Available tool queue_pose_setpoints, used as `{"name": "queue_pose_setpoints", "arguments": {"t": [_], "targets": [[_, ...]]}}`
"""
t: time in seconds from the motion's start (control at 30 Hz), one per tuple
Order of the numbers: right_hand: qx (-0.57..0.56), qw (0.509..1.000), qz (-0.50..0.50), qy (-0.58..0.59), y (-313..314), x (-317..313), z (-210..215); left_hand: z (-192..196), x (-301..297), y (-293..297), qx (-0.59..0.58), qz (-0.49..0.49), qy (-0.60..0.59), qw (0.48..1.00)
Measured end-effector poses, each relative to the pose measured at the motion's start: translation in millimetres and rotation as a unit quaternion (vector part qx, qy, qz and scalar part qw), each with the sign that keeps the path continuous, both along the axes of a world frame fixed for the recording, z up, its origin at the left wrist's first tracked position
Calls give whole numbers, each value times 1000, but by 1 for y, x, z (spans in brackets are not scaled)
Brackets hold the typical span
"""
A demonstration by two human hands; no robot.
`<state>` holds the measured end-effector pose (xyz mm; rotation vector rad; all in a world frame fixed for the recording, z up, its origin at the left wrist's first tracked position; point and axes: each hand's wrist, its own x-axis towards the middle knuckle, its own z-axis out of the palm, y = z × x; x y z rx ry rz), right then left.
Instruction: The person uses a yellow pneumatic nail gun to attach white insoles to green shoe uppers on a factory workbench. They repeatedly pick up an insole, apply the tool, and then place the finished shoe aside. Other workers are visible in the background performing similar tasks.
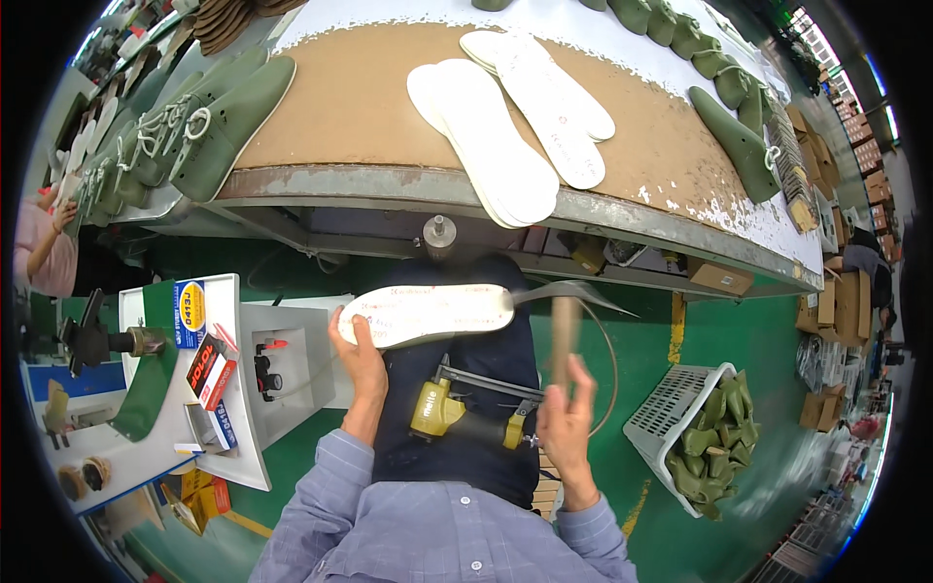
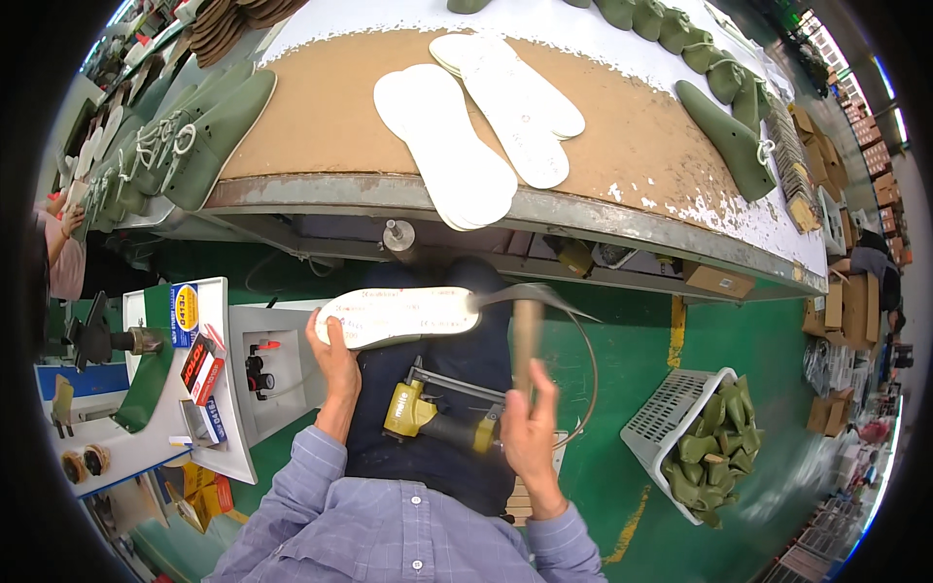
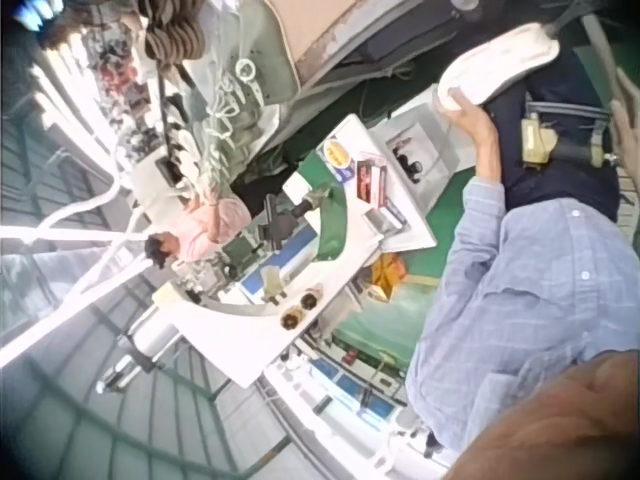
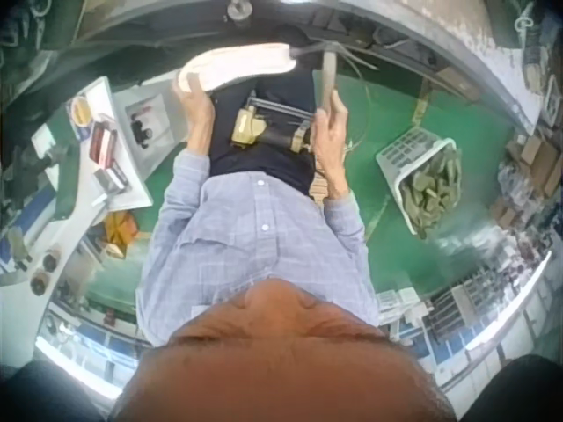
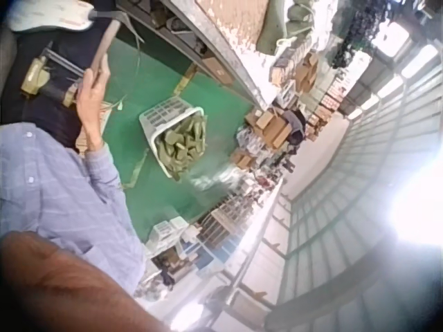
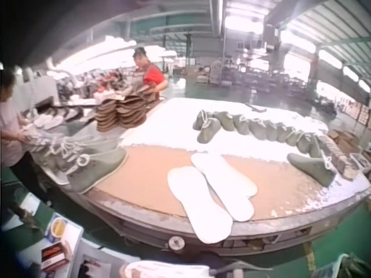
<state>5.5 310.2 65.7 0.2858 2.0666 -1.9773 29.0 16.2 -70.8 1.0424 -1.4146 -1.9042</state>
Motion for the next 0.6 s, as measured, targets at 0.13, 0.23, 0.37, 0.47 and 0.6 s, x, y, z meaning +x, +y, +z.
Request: {"name": "queue_pose_setpoints", "arguments": {"t": [0.13,0.23,0.37,0.47,0.6], "targets": [[219,953,127,165,12,-16,22,-2,5,-3,-44,3,-16,999],[349,857,48,376,31,-48,38,20,1,11,-90,8,-43,995],[413,840,-21,350,33,-133,81,27,2,9,-132,-8,-22,991],[584,639,19,500,39,-169,85,18,6,13,-191,-24,0,981],[408,761,226,451,-26,-96,67,28,8,21,-166,-41,4,985]]}}
